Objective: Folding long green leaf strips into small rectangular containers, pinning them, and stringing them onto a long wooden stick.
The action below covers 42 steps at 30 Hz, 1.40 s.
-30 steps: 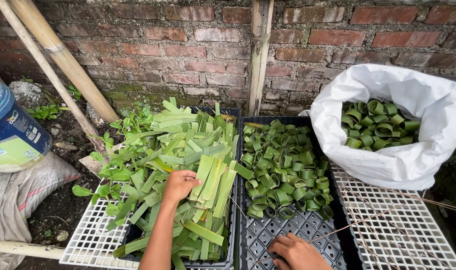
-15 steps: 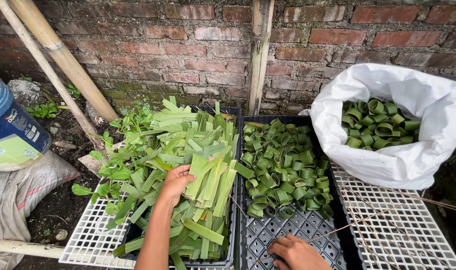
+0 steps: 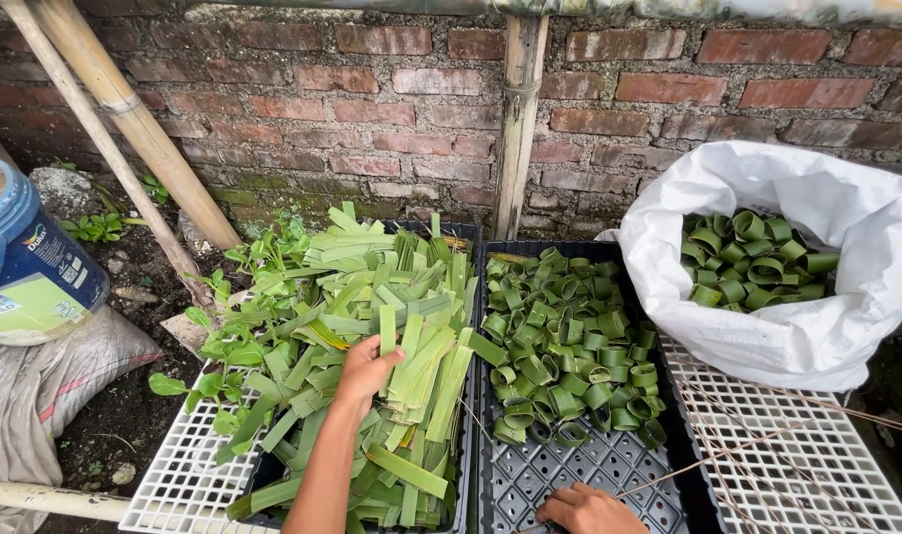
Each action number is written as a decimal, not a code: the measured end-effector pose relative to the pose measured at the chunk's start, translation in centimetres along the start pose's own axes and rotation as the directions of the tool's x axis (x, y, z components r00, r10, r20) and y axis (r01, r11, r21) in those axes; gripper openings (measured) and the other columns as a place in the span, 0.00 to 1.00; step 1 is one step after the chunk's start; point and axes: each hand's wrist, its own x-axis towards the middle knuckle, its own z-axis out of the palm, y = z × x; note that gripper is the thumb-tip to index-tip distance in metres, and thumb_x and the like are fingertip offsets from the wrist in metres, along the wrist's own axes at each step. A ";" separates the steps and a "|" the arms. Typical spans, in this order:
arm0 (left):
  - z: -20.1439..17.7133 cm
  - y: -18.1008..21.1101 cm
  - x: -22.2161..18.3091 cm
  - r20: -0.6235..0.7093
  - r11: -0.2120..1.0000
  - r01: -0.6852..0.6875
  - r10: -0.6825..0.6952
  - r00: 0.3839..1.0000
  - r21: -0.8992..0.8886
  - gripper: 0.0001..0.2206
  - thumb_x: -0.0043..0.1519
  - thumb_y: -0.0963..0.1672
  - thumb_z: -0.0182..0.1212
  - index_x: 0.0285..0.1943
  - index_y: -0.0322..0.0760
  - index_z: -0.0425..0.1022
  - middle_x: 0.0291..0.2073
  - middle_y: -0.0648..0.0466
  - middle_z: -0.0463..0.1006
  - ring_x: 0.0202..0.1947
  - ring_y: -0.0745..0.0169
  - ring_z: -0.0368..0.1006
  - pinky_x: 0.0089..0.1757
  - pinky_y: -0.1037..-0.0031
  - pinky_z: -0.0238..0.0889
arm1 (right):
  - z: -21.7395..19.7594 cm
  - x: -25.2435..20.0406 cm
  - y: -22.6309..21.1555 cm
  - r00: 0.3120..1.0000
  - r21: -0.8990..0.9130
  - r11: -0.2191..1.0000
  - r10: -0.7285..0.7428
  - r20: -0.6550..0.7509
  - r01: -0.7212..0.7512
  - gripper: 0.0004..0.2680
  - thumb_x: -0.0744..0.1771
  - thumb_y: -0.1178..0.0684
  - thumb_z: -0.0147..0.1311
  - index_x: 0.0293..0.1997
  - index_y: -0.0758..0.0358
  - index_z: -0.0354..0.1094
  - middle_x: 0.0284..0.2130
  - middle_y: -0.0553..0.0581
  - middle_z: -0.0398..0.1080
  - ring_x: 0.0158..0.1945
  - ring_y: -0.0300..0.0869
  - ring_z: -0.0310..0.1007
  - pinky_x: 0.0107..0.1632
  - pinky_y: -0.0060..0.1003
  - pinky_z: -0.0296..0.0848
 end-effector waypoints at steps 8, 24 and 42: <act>-1.4 -1.2 1.2 -0.149 0.983 -0.182 0.179 0.972 -0.005 0.17 0.64 0.40 0.60 0.63 0.33 0.75 0.62 0.46 0.77 0.63 0.53 0.72 0.63 0.65 0.65 | -1.3 -0.2 -0.3 0.997 -0.017 1.000 -0.013 0.073 0.014 0.12 0.72 0.39 0.50 0.53 0.51 0.72 0.44 0.50 0.73 0.44 0.46 0.70 0.48 0.46 0.71; 8.6 -0.2 -14.0 0.466 0.943 -0.115 0.257 0.847 -0.311 0.04 0.58 0.30 0.67 0.38 0.19 0.78 0.24 0.40 0.79 0.19 0.55 0.74 0.24 0.70 0.75 | -11.0 -2.3 -10.1 0.648 0.034 0.969 -0.137 -0.750 0.244 0.14 0.65 0.63 0.59 0.57 0.67 0.69 0.42 0.63 0.75 0.41 0.47 0.80 0.44 0.36 0.81; 10.1 -0.9 -17.0 0.343 0.556 -0.812 0.808 0.479 -0.177 0.08 0.58 0.38 0.65 0.45 0.32 0.86 0.34 0.52 0.85 0.30 0.70 0.75 0.27 0.81 0.72 | -12.8 -3.5 -12.7 0.598 0.325 0.898 0.091 -0.796 0.297 0.11 0.68 0.46 0.55 0.37 0.60 0.80 0.25 0.54 0.70 0.26 0.39 0.68 0.31 0.33 0.65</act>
